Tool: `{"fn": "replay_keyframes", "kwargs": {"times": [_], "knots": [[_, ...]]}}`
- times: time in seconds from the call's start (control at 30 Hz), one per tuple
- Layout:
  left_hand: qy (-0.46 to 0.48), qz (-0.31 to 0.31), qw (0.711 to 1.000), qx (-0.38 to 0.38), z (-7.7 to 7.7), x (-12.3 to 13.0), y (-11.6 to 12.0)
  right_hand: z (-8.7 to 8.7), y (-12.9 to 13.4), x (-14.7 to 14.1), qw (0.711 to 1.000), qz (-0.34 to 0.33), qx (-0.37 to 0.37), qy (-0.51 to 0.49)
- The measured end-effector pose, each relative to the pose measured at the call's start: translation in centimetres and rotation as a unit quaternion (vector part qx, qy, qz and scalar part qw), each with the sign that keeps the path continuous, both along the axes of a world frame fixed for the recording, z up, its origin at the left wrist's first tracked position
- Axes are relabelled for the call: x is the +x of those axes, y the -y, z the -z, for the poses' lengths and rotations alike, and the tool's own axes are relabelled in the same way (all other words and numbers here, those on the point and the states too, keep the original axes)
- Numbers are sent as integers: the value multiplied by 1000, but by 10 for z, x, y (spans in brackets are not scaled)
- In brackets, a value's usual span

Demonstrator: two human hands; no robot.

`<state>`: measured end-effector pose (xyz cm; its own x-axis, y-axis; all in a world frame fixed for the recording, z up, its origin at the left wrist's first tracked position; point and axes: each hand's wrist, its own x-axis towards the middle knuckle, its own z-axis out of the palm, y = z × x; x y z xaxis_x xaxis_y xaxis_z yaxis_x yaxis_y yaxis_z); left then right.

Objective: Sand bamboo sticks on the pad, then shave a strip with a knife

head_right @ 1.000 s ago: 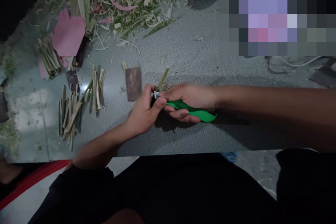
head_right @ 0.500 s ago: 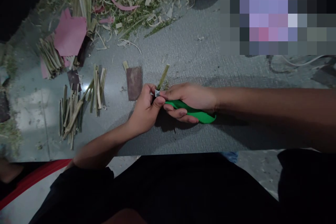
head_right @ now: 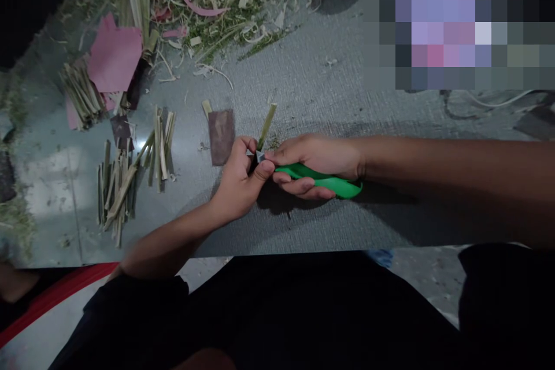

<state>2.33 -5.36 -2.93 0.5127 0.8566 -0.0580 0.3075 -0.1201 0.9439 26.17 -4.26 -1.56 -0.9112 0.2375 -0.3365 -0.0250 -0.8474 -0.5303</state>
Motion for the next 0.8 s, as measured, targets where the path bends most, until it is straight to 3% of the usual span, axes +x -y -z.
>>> {"fn": "replay_keyframes", "kwargs": {"times": [0.27, 0.4, 0.63, 0.8], "knots": [[-7, -17, 999, 40, 3, 1, -3, -4, 7, -6, 998, 49, 27, -2], [-17, -18, 1000, 19, 1, 1, -3, -4, 10, -8, 995, 83, 47, -2], [6, 19, 999, -35, -5, 0, -6, 1, 1, 0, 999, -21, 10, -22], [4, 7, 999, -35, -5, 1, -7, -4, 4, -2, 1000, 20, 10, 1]]}}
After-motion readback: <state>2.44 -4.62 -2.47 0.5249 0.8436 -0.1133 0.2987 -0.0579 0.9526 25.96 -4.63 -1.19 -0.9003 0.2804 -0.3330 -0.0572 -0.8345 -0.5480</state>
